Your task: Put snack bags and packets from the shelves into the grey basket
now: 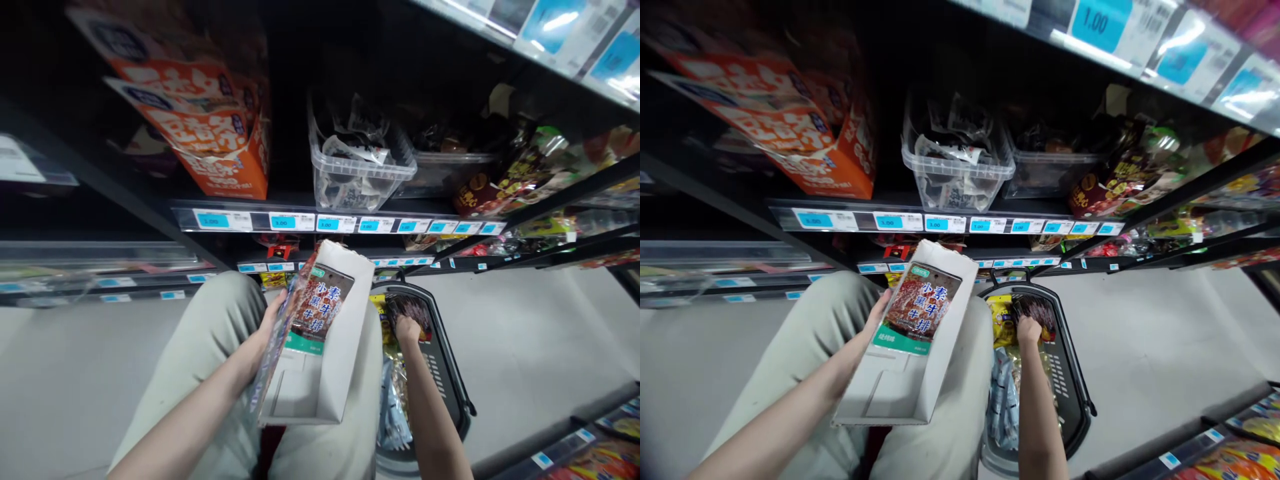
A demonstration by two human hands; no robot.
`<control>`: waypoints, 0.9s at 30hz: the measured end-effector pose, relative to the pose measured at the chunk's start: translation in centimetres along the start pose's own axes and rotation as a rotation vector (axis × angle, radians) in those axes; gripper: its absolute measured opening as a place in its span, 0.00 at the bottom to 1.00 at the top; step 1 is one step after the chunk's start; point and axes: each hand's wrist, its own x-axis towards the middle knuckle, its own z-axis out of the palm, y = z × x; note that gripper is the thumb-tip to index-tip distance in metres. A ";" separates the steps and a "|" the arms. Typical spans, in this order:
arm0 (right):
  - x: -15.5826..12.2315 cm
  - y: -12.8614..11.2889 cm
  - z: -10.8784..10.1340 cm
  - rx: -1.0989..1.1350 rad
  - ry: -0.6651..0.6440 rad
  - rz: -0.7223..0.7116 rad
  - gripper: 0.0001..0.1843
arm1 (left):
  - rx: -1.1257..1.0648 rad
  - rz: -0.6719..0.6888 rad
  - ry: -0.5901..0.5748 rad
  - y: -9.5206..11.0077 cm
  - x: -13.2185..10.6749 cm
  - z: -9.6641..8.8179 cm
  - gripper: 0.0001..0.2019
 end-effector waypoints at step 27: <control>-23.6 -13.2 -19.0 -0.134 0.721 -0.312 0.20 | -0.012 -0.197 0.127 1.2 -2.7 5.3 0.24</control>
